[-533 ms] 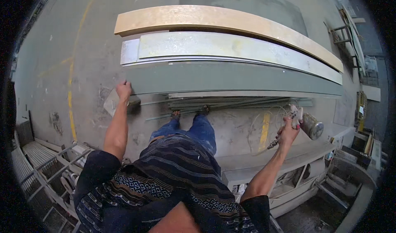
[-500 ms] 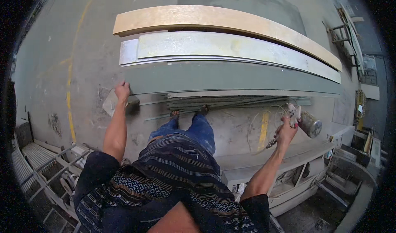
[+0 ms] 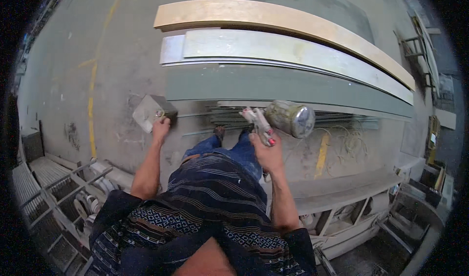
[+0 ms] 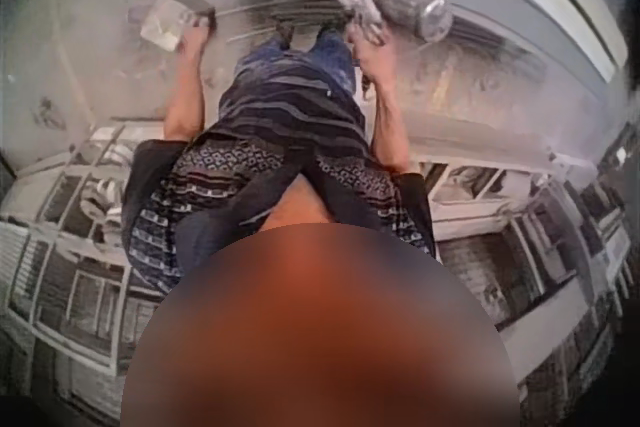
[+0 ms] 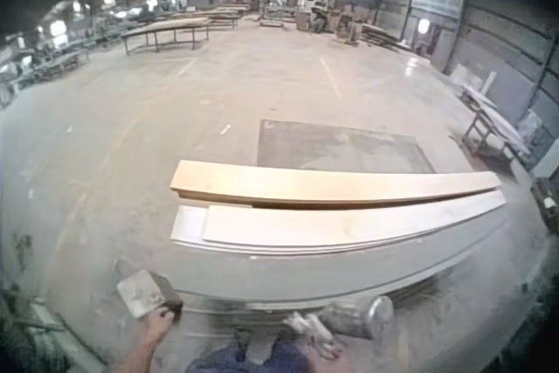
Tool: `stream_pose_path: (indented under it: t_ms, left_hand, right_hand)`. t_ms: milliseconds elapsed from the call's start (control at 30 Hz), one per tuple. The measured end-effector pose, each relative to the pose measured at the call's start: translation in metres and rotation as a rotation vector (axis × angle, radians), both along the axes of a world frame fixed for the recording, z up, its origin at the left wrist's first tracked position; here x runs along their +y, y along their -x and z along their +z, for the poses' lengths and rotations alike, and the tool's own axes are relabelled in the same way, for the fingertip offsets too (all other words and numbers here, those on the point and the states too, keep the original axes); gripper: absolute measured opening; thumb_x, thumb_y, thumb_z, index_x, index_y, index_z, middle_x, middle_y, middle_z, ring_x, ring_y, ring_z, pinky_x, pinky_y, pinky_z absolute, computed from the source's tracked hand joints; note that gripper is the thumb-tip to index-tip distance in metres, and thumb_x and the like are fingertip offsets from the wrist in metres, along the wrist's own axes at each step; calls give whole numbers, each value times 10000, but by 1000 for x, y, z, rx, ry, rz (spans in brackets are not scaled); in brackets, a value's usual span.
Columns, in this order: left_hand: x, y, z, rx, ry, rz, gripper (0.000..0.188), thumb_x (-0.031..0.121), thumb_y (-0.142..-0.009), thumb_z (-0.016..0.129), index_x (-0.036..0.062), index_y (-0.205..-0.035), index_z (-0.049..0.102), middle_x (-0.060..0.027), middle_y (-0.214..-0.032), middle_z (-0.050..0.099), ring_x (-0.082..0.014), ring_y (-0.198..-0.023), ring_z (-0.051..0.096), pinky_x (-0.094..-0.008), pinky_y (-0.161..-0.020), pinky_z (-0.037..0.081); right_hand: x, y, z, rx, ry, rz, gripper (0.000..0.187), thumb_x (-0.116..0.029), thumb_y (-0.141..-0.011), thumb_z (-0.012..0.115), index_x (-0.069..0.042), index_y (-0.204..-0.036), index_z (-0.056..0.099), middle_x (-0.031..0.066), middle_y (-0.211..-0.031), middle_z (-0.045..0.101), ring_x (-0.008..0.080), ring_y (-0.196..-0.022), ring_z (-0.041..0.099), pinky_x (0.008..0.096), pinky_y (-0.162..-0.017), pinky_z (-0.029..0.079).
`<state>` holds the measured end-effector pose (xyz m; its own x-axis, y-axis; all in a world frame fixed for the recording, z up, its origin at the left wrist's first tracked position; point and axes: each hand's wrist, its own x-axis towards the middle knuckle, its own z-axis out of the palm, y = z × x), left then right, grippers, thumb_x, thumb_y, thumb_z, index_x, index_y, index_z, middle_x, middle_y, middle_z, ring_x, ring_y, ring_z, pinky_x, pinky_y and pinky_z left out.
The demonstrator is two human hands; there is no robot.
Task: Spray painting wooden furniture components with a spray gun and refilling the paint reservoir from a large container.
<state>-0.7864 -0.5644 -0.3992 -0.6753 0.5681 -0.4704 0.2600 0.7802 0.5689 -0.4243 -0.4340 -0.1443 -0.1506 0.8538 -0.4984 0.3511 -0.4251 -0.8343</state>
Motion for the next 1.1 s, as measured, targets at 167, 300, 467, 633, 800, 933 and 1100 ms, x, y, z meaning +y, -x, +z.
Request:
stream_pose_path:
  t_ms: [167, 300, 467, 633, 800, 933, 1100]
  left_hand:
    - [-44, -10, -8, -169, 135, 85, 249, 258, -748, 584, 18, -786, 637, -129, -657, 610, -203, -625, 588, -345, -624, 456]
    - [-61, -15, -9, -301, 129, 64, 225, 235, -759, 588, 18, -765, 648, -78, -594, 576, -145, -550, 540, -315, -548, 438]
    - [-53, -29, 4, -432, 184, 96, 180, 195, -780, 581, 27, -762, 645, -12, -574, 526, -88, -476, 464, -255, -412, 359]
    - [-44, -32, 8, -540, 206, 42, 144, 173, -788, 569, 44, -762, 629, 12, -585, 501, -73, -472, 446, -226, -401, 331]
    - [-74, -12, -1, -551, 139, 138, 130, 149, -794, 557, 44, -747, 618, 15, -597, 496, -63, -494, 454, -219, -398, 326]
    - [-76, -8, 4, -524, 156, 162, 141, 154, -795, 557, 38, -740, 616, 8, -606, 504, -65, -505, 462, -221, -401, 328]
    - [-55, -27, 37, -498, 187, 96, 152, 138, -773, 560, 20, -703, 628, -14, -570, 530, -85, -484, 470, -245, -410, 355]
  right_hand:
    - [-18, 45, -11, 216, -13, 165, 143, -192, -860, 614, -63, -900, 567, -28, -609, 512, 41, -408, 424, 217, -363, 330]
    - [-9, 22, -20, 191, 2, 79, 160, -190, -855, 620, -53, -912, 561, -20, -612, 520, 48, -405, 428, 221, -363, 333]
    - [12, -60, -18, -96, -64, -323, 193, -222, -849, 617, -61, -779, 537, -12, -511, 475, 68, -362, 413, 247, -332, 314]
    - [34, -141, -14, -290, -273, -662, 216, -227, -842, 598, -71, -715, 520, -12, -446, 437, 93, -326, 408, 259, -320, 305]
    - [16, -133, -32, -361, -369, -725, 199, -211, -840, 588, -62, -730, 515, 0, -464, 453, 106, -322, 415, 266, -317, 312]
    - [-20, -85, -20, -258, -191, -581, 172, -190, -852, 583, -59, -760, 522, 6, -493, 471, 100, -324, 423, 262, -311, 317]
    - [-24, -34, 45, -74, 83, -307, 166, -176, -849, 619, -51, -934, 551, -9, -622, 533, 54, -387, 427, 233, -345, 335]
